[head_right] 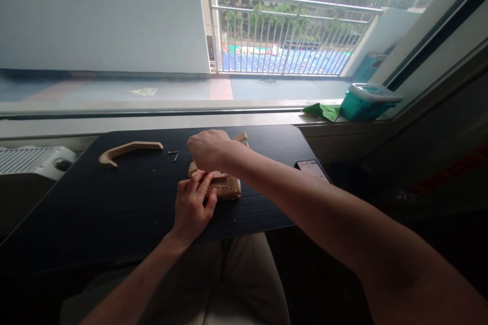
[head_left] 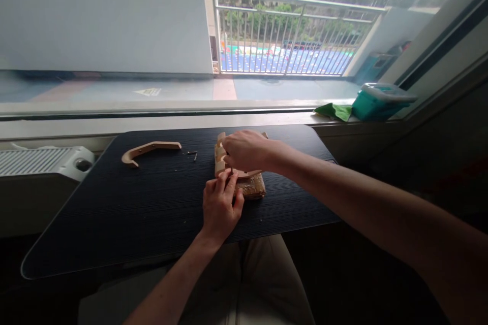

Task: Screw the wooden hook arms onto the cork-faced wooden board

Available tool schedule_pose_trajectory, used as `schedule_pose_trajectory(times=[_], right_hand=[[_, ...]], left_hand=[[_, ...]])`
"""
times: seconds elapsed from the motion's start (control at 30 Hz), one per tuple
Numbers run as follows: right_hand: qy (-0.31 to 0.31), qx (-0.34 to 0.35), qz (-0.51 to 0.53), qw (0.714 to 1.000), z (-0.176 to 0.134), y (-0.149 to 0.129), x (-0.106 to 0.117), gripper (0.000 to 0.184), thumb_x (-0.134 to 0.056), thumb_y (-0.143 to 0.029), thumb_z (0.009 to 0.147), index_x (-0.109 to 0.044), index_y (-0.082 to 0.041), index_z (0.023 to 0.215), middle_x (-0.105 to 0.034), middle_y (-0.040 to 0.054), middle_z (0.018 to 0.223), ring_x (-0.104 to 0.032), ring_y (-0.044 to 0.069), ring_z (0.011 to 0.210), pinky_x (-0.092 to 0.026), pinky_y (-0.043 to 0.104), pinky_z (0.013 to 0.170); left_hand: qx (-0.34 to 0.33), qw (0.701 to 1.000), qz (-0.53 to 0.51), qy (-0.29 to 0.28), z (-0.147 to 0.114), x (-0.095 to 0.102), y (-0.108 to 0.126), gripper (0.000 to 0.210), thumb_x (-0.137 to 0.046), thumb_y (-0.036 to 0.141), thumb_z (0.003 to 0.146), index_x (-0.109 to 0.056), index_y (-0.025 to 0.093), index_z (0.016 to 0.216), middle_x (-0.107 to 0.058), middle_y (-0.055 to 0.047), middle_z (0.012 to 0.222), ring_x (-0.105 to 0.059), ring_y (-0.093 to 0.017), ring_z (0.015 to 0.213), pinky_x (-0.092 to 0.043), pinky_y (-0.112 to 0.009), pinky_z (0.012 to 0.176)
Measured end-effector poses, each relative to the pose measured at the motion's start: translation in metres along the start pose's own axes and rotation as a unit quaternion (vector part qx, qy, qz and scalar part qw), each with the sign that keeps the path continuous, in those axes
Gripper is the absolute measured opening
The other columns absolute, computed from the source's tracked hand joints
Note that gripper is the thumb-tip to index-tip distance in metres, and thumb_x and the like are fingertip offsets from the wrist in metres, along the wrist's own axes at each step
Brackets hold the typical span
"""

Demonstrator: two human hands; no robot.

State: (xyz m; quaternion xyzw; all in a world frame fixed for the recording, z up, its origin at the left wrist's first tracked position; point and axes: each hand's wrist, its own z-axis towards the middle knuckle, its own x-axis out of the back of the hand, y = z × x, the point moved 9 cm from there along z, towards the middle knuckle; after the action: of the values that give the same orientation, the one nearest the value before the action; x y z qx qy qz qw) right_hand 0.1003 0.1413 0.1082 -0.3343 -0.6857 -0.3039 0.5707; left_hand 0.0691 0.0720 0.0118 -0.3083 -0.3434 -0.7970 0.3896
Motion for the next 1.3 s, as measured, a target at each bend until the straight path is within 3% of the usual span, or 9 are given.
schedule_pose_trajectory(times=[0.13, 0.37, 0.5, 0.8, 0.93, 1.13, 1.3], right_hand=[[-0.005, -0.010, -0.026, 1.000, -0.003, -0.005, 0.008, 0.023, -0.052, -0.024, 0.077, -0.066, -0.014, 0.093, -0.068, 0.0119, 0.090, -0.062, 0.022, 0.082, -0.044, 0.030, 0.062], [-0.065, 0.073, -0.053, 0.994, -0.015, -0.014, 0.008, 0.020, -0.052, -0.015, 0.076, -0.067, -0.017, 0.088, -0.068, 0.0093, 0.085, -0.062, 0.019, 0.079, -0.040, 0.026, 0.060], [-0.050, 0.074, -0.060, 0.994, -0.013, -0.008, 0.005, 0.020, -0.050, -0.015, 0.078, -0.066, -0.015, 0.089, -0.068, 0.0103, 0.081, -0.062, 0.020, 0.079, -0.040, 0.026, 0.060], [-0.007, -0.002, -0.036, 0.999, 0.000, 0.002, 0.003, 0.026, -0.047, -0.025, 0.079, -0.065, -0.014, 0.094, -0.068, 0.0124, 0.088, -0.062, 0.023, 0.082, -0.043, 0.029, 0.058], [-0.021, 0.020, -0.050, 0.998, -0.008, -0.001, 0.006, 0.028, -0.050, -0.026, 0.077, -0.062, -0.013, 0.099, -0.068, 0.0117, 0.085, -0.063, 0.023, 0.079, -0.042, 0.030, 0.057], [-0.022, 0.097, -0.058, 0.993, -0.012, -0.011, 0.006, 0.016, -0.049, -0.013, 0.076, -0.062, -0.014, 0.084, -0.067, 0.0091, 0.081, -0.062, 0.018, 0.075, -0.038, 0.025, 0.056], [-0.003, 0.096, -0.063, 0.993, -0.001, -0.013, 0.002, 0.014, -0.050, -0.015, 0.078, -0.062, -0.013, 0.083, -0.067, 0.0098, 0.079, -0.062, 0.018, 0.072, -0.038, 0.025, 0.055]], left_hand=[[0.003, 1.000, 0.006, -0.001, -0.001, 0.001, 0.001, 0.042, -0.049, 0.025, 0.083, -0.051, 0.015, 0.124, -0.052, -0.008, 0.124, -0.045, -0.024, 0.101, -0.040, -0.039, 0.090], [-0.007, 1.000, 0.000, 0.010, 0.001, 0.003, 0.000, 0.041, -0.050, 0.024, 0.083, -0.052, 0.014, 0.123, -0.051, -0.009, 0.124, -0.045, -0.024, 0.101, -0.040, -0.038, 0.091], [-0.005, 1.000, -0.002, 0.007, 0.002, 0.002, -0.001, 0.042, -0.050, 0.023, 0.083, -0.050, 0.014, 0.124, -0.051, -0.008, 0.126, -0.045, -0.024, 0.100, -0.041, -0.039, 0.091], [-0.006, 1.000, 0.002, 0.013, 0.002, 0.003, -0.001, 0.041, -0.051, 0.023, 0.082, -0.052, 0.014, 0.123, -0.052, -0.009, 0.124, -0.045, -0.024, 0.100, -0.041, -0.039, 0.091], [-0.011, 1.000, 0.002, 0.016, 0.001, 0.006, 0.001, 0.042, -0.050, 0.023, 0.083, -0.051, 0.014, 0.123, -0.052, -0.009, 0.124, -0.044, -0.023, 0.101, -0.041, -0.039, 0.091], [-0.008, 1.000, -0.010, 0.016, 0.002, 0.005, -0.001, 0.042, -0.051, 0.022, 0.083, -0.051, 0.016, 0.124, -0.051, -0.008, 0.125, -0.045, -0.023, 0.100, -0.042, -0.039, 0.090], [-0.007, 1.000, -0.010, 0.020, 0.004, 0.004, -0.003, 0.042, -0.051, 0.022, 0.082, -0.051, 0.015, 0.123, -0.051, -0.009, 0.123, -0.045, -0.024, 0.101, -0.042, -0.040, 0.091]])
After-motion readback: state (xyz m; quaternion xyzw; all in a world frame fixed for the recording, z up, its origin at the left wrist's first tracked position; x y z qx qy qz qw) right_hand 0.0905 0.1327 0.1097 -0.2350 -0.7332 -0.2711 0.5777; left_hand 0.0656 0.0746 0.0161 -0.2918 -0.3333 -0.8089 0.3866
